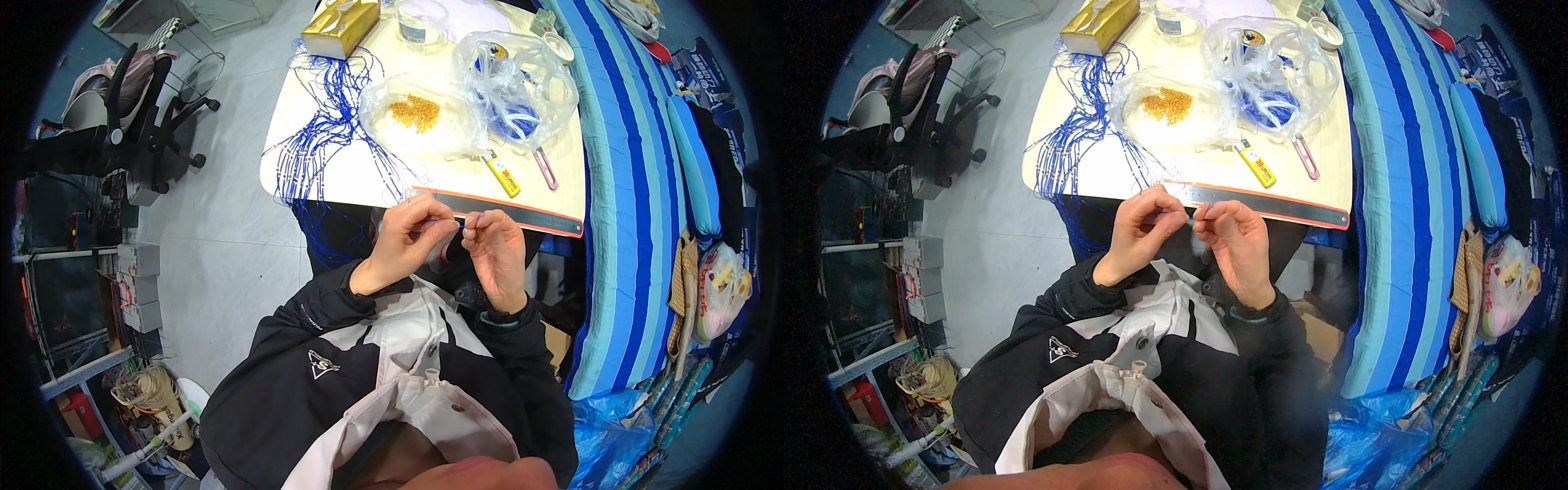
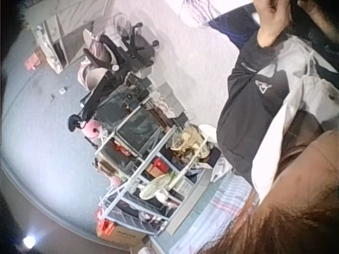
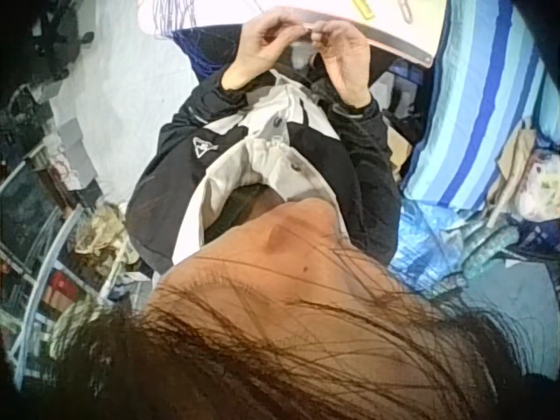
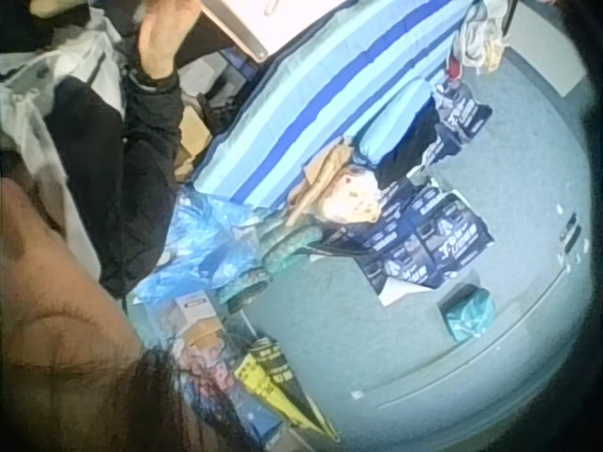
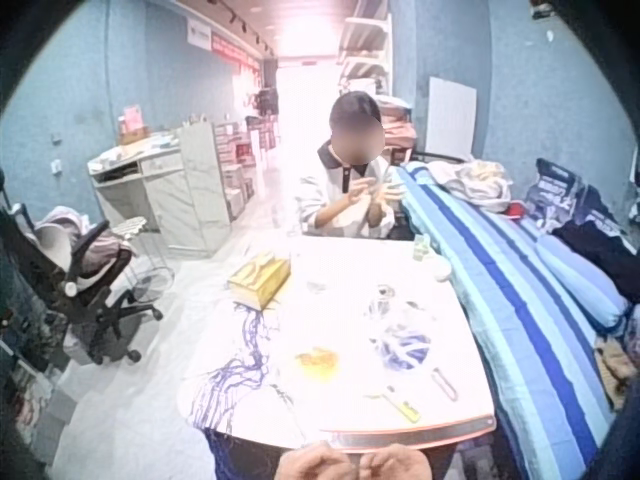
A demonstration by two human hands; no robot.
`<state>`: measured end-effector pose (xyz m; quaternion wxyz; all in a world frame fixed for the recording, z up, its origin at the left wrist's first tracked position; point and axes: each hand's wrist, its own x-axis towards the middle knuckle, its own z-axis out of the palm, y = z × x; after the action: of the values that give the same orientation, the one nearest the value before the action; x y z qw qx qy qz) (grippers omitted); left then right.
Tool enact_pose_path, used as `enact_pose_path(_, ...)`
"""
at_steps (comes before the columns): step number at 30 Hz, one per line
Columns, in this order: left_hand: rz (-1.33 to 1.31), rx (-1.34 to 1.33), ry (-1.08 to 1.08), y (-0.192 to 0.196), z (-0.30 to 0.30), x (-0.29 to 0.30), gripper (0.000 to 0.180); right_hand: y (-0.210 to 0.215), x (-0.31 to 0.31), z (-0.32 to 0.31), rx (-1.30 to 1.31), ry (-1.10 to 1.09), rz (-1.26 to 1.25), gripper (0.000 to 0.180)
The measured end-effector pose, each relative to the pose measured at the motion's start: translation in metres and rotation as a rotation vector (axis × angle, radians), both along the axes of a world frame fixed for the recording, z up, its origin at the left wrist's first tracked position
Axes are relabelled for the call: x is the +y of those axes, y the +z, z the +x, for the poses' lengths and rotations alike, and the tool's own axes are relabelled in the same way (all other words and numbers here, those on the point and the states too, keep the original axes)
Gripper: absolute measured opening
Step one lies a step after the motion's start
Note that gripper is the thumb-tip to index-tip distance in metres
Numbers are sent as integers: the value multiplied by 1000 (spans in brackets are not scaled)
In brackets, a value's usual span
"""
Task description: The person assembles fishing rigs by threading small beads onto blue monofilament lines, measuring segments against a ruler, tying knots, and using pliers and a lighter to trim and seal the line ends. The process is repeated for multiple lines on a cluttered workbench.
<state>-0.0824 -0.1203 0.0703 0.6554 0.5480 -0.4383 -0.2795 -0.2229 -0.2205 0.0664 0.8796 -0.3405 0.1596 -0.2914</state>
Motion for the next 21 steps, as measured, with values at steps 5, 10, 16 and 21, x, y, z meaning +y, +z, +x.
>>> enact_pose_path(5,-14,-153,50,3,6,6,6,2,2,-3,129,16,-96,16)
enact_pose_path(10,-140,-381,47,5,15,5,12,2,-2,-4,189,159,-95,22)
enact_pose_path(16,-178,-480,-31,6,22,-1,18,-2,-1,-4,293,436,64,22)
enact_pose_path(21,-124,-454,-101,4,23,0,18,-7,6,-3,284,457,96,28)
